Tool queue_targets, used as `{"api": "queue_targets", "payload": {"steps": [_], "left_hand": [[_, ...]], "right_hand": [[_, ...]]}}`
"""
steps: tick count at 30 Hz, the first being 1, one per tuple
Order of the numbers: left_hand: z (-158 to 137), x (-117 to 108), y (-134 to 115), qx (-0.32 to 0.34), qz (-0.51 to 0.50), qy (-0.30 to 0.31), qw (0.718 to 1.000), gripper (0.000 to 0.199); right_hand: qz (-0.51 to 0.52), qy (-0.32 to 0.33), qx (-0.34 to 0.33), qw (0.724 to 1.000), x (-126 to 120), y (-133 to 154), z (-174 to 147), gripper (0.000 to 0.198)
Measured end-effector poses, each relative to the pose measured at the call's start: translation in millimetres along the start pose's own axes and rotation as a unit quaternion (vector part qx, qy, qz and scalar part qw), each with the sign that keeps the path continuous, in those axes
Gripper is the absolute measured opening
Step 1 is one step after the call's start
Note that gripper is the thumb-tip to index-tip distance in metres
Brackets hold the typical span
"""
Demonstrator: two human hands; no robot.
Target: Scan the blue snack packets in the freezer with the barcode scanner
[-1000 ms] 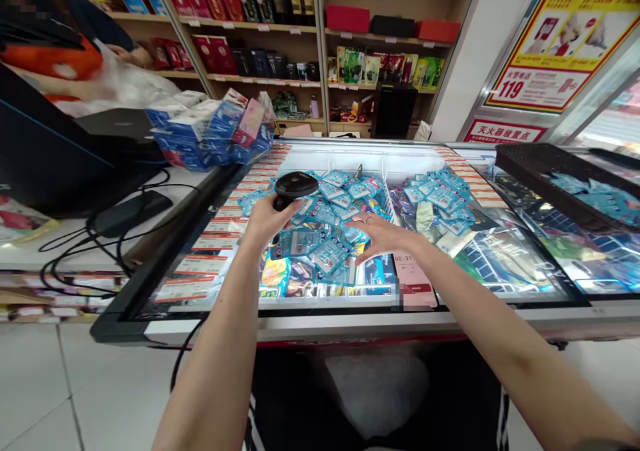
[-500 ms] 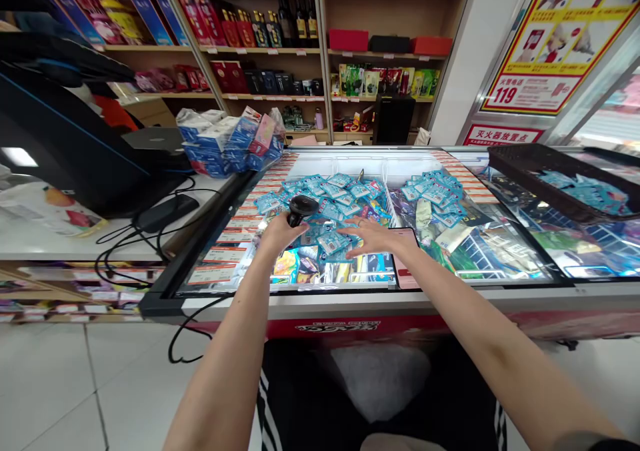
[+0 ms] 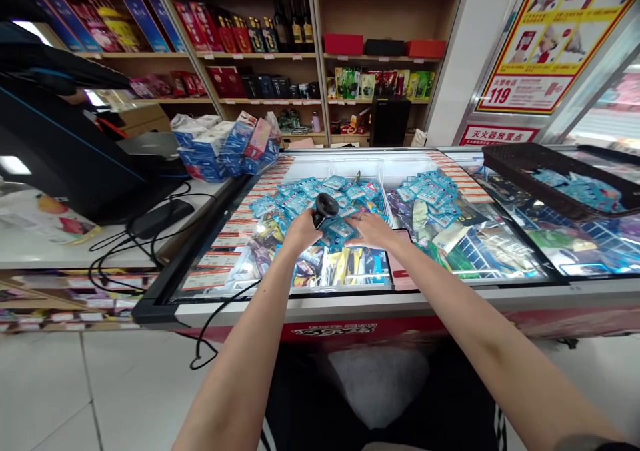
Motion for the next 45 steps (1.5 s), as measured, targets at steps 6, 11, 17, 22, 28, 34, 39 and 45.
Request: {"api": "queue_targets", "payload": {"steps": [6, 11, 17, 22, 28, 34, 39, 45], "left_hand": [[28.5, 16.2, -36.6, 0.063, -0.002, 0.008, 0.998, 0.053], [52.5, 29.3, -56.5, 0.087, 0.017, 0.019, 0.996, 0.050], [71.3, 39.8, -66.6, 0.091, 0.025, 0.022, 0.995, 0.048], [72.5, 29.4, -65.3, 0.074, -0.009, -0.002, 0.997, 0.043], [70.6, 15.2, -61.8, 0.065, -0.070, -0.031, 0.995, 0.039], [69.9, 15.7, -72.1, 0.089, -0.140, 0.008, 0.986, 0.049], [71.2, 22.0, -78.3, 0.065, -0.187, 0.040, 0.979, 0.049], [69.2, 25.7, -74.7, 0.015, -0.269, 0.053, 0.962, 0.047]], "right_hand": [[-0.038, 0.007, 0.048, 0.998, -4.3, -47.2, 6.2, 0.059], [-0.053, -0.001, 0.082, 0.995, -0.6, -80.3, 10.4, 0.058], [-0.009, -0.015, 0.106, 0.994, 8.2, -119.9, 13.7, 0.055], [0.041, -0.038, 0.070, 0.996, 10.3, -131.7, 9.8, 0.044], [0.016, -0.149, 0.174, 0.973, -9.5, -149.9, -8.1, 0.045], [-0.017, -0.149, 0.292, 0.945, -11.3, -169.3, -28.8, 0.051], [0.010, -0.168, 0.333, 0.928, -5.3, -179.0, -33.8, 0.049], [0.160, -0.285, 0.306, 0.894, -4.6, -188.2, -31.3, 0.050]]}}
Point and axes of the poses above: each hand's wrist, its own z-axis towards the middle knuckle, its own x-axis out of the palm, y = z × x, the point moved 8 cm from there along z, towards the middle knuckle, and after that the axes turned 7 degrees about -y, right-handed, at the moved point
